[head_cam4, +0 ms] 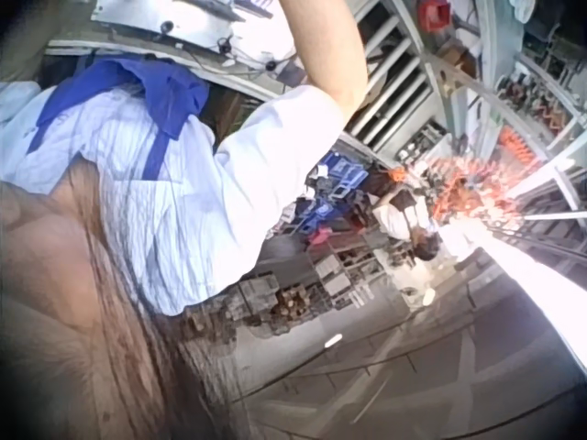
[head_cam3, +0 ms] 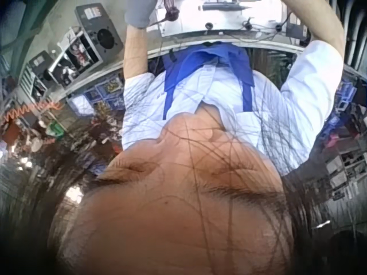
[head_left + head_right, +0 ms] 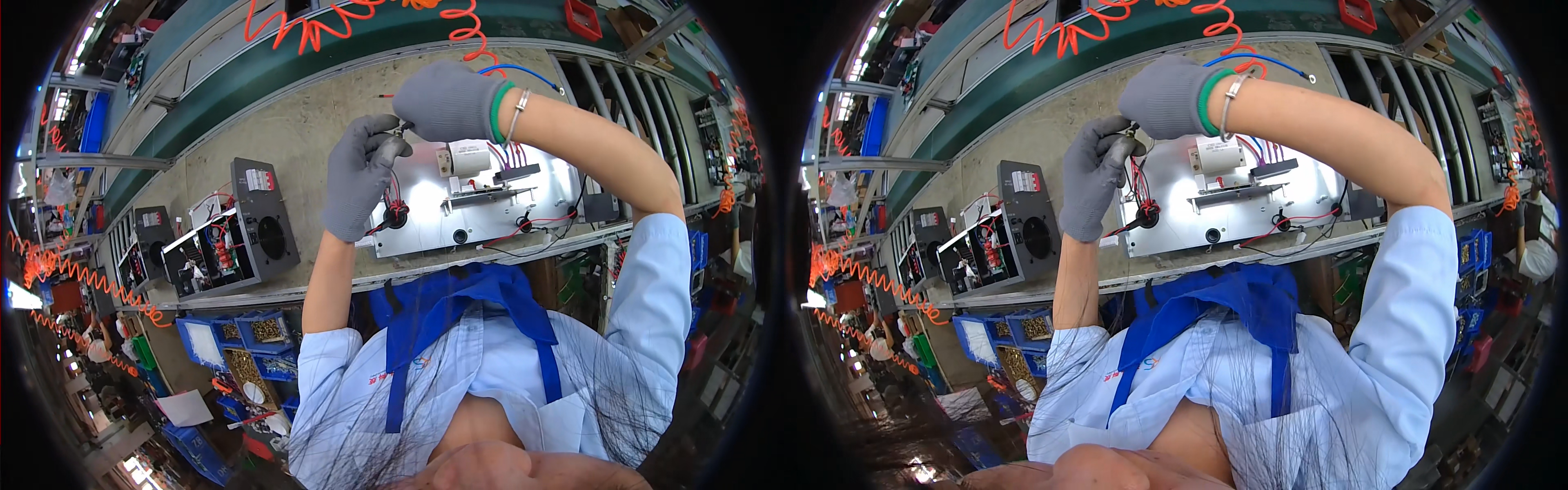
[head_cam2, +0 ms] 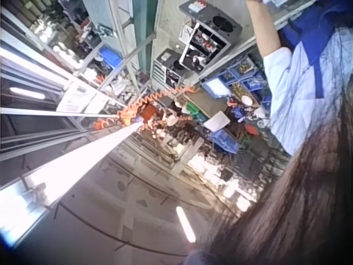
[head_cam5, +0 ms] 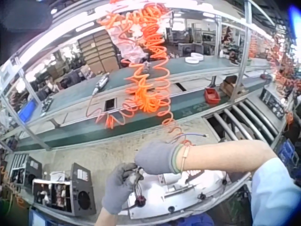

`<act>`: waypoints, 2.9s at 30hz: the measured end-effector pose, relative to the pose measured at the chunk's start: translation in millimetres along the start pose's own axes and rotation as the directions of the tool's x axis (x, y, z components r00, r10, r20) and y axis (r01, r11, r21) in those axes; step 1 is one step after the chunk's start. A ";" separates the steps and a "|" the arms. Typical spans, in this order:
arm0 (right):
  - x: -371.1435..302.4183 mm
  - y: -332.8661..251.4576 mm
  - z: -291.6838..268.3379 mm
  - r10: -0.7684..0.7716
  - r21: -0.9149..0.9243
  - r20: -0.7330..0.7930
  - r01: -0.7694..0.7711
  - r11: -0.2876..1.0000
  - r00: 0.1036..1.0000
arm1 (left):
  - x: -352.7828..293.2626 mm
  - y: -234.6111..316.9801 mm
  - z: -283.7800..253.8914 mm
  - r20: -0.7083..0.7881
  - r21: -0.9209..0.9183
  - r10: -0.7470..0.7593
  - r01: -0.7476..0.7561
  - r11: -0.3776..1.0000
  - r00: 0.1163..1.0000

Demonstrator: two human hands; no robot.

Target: Assembling an electronic control unit by connecting wires and components inside a metal housing.

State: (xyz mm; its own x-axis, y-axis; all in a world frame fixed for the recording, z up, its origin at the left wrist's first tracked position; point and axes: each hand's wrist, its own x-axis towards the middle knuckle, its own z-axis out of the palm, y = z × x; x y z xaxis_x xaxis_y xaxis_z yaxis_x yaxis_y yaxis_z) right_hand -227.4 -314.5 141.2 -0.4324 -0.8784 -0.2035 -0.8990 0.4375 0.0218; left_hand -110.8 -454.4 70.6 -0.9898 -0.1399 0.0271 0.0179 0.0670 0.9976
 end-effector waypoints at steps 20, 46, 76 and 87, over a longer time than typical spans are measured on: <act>-22.5 57.9 27.9 0.213 0.127 -0.617 -0.171 0.977 0.757 | 107.4 -73.1 -28.2 0.528 -0.584 -0.455 0.695 0.419 0.717; -91.5 86.2 157.8 0.430 0.691 -0.132 -0.229 0.686 0.893 | 136.6 -50.5 73.6 0.709 0.196 -0.590 0.696 0.690 0.385; -44.6 146.5 124.2 0.170 0.590 -0.201 -0.019 0.807 0.965 | 144.3 -46.8 89.9 0.470 0.140 -0.583 0.596 0.790 0.662; -88.8 83.9 158.1 0.752 0.853 -0.375 -0.115 0.508 0.542 | 151.1 -82.7 109.7 0.669 -0.326 -0.498 0.820 0.471 0.552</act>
State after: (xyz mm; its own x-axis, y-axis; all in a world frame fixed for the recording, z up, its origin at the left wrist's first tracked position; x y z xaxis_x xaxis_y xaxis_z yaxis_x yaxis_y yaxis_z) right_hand -253.4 -169.4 6.4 -0.9367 -0.2196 0.2728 -0.3476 0.4874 -0.8010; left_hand -277.3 -372.7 -14.8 -0.6496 0.5507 -0.5241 -0.7570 -0.4053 0.5124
